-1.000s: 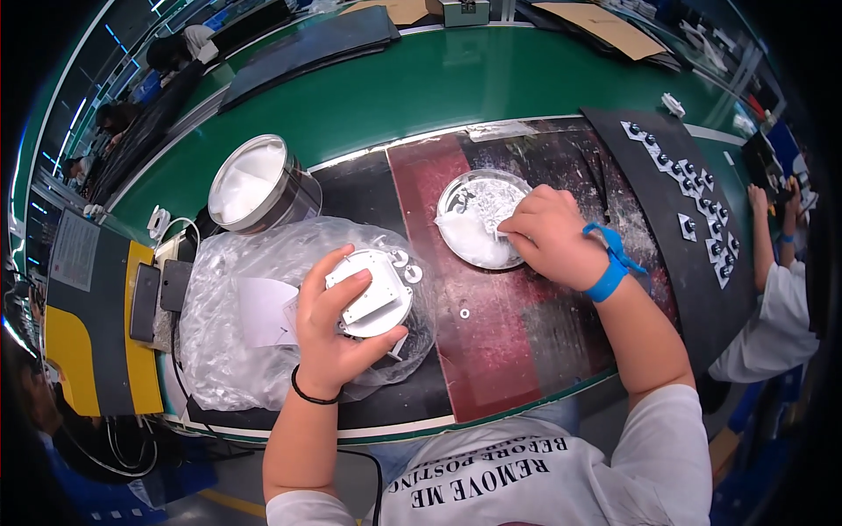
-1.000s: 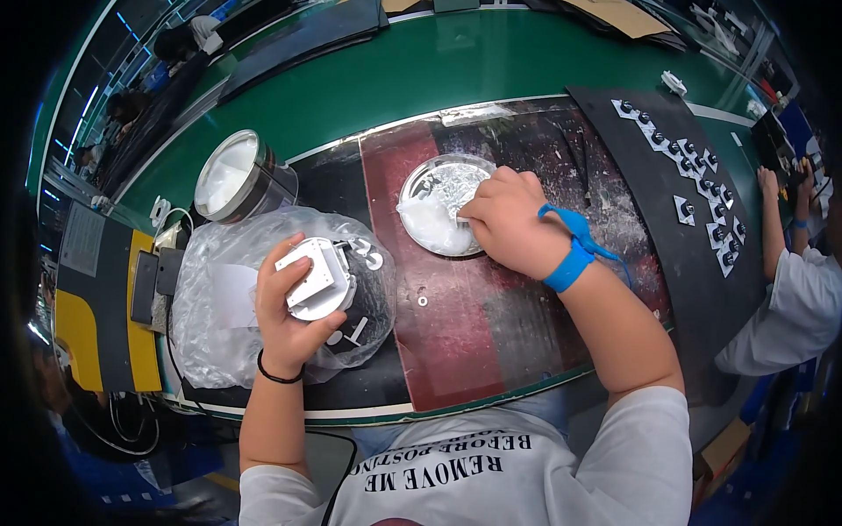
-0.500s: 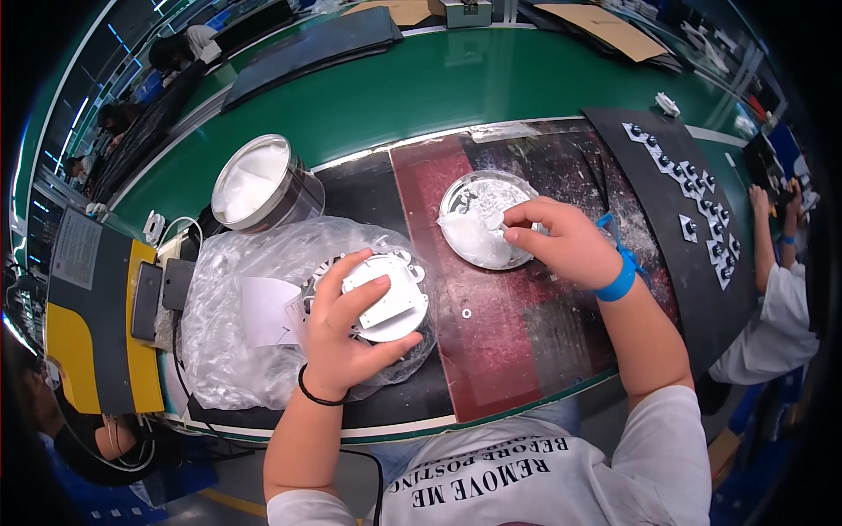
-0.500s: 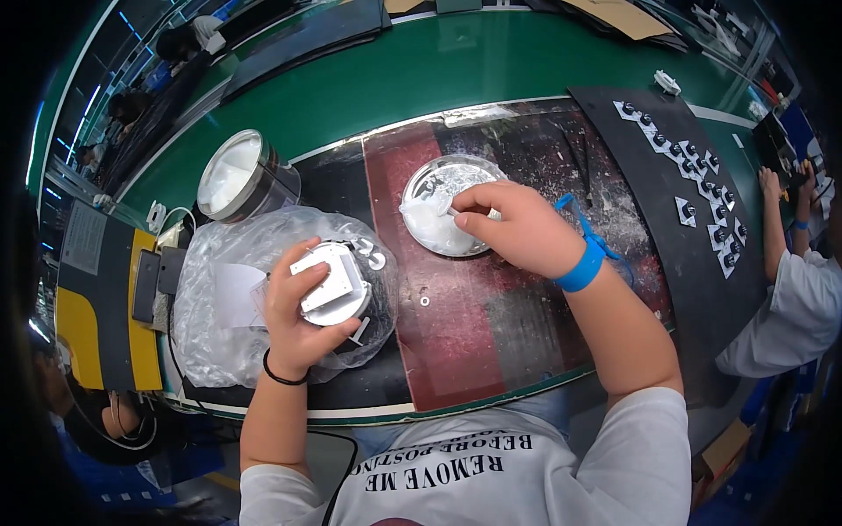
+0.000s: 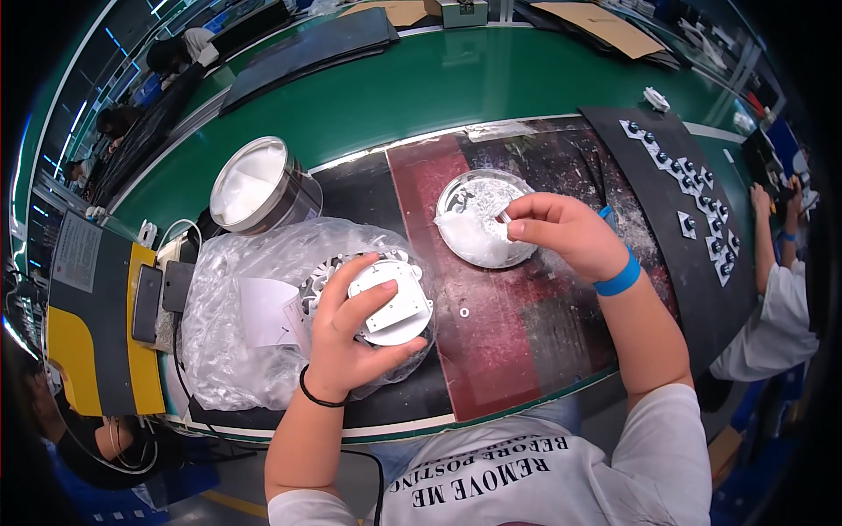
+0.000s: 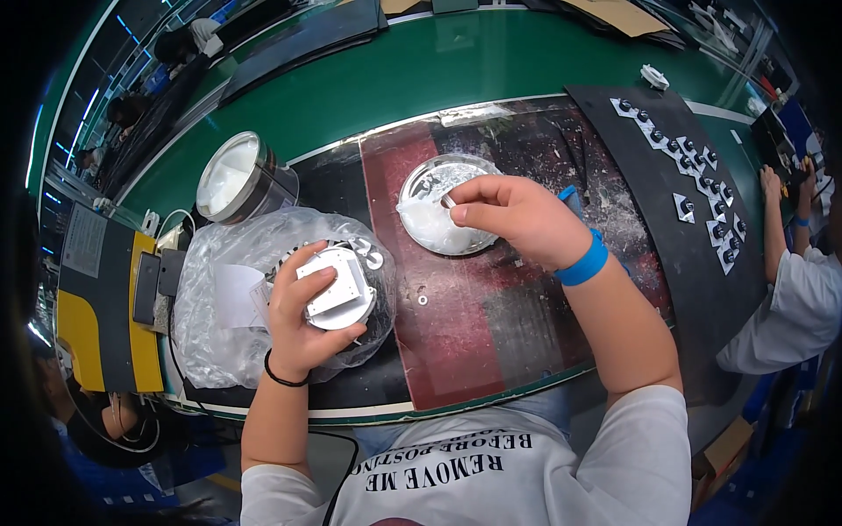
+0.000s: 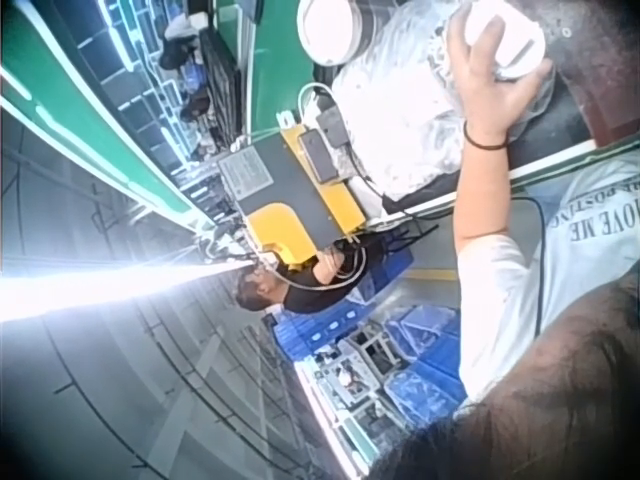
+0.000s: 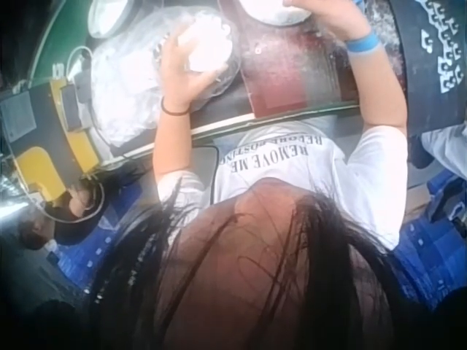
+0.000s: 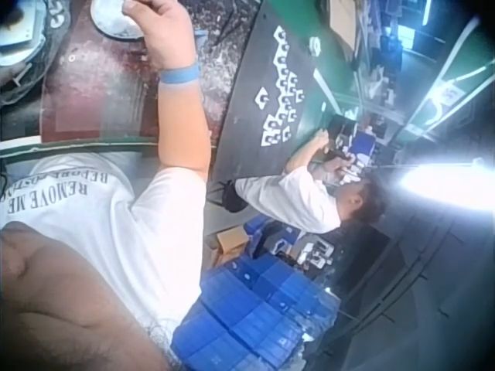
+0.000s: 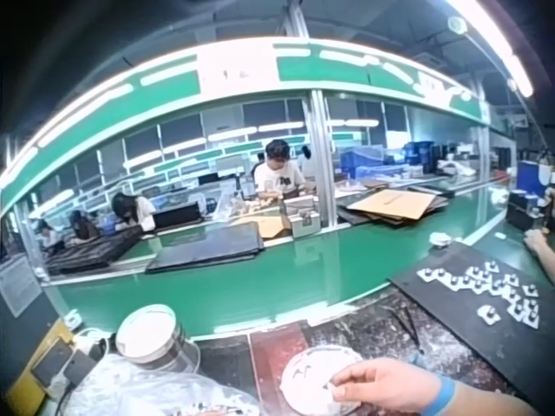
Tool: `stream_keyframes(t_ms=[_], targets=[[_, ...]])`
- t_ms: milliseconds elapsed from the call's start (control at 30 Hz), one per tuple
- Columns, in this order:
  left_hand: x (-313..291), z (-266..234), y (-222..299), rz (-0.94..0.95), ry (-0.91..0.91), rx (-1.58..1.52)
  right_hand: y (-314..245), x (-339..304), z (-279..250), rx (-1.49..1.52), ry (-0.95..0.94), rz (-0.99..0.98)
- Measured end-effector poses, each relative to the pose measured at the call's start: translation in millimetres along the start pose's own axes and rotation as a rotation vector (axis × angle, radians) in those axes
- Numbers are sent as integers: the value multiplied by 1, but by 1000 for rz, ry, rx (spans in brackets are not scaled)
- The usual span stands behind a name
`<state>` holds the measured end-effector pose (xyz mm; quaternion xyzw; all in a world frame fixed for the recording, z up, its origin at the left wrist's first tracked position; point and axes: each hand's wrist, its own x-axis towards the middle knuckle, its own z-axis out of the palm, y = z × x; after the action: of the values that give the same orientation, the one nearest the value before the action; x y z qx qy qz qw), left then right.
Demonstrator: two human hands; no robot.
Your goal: The person assembles white plastic circular components by hand, inserting and securing smaller plastic parts and washers into a plastic base at an industrial workstation.
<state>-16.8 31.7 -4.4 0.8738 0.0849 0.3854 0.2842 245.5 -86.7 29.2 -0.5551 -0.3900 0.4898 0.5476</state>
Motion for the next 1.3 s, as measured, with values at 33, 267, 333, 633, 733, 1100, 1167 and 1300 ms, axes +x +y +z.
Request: stream_keyframes(t_ms=[33, 267, 333, 633, 733, 1100, 1167, 1300], targets=[[0, 0, 0, -1, 1, 0, 0, 0, 0, -2, 22, -20], [1, 0, 0, 9, -6, 5, 20, 19, -51, -919, 434, -347], [0, 1, -1, 7, -9, 7, 33, 26, -61, -1058, 444, -417], [-1, -1, -1, 6, -11, 19, 43, 37, -67, -1258, 463, -470], [0, -1, -1, 7, -19, 22, 45, 39, -72, -1298, 469, -446], [0, 11, 6, 18, -92, 4, 5, 7, -4, 111, 74, -70], [-8, 27, 2, 2, -53, -282, 7, 3, 9, 179, -93, -14], [-7, 38, 11, 68, -92, -323, 7, -7, 38, 312, -168, 74]])
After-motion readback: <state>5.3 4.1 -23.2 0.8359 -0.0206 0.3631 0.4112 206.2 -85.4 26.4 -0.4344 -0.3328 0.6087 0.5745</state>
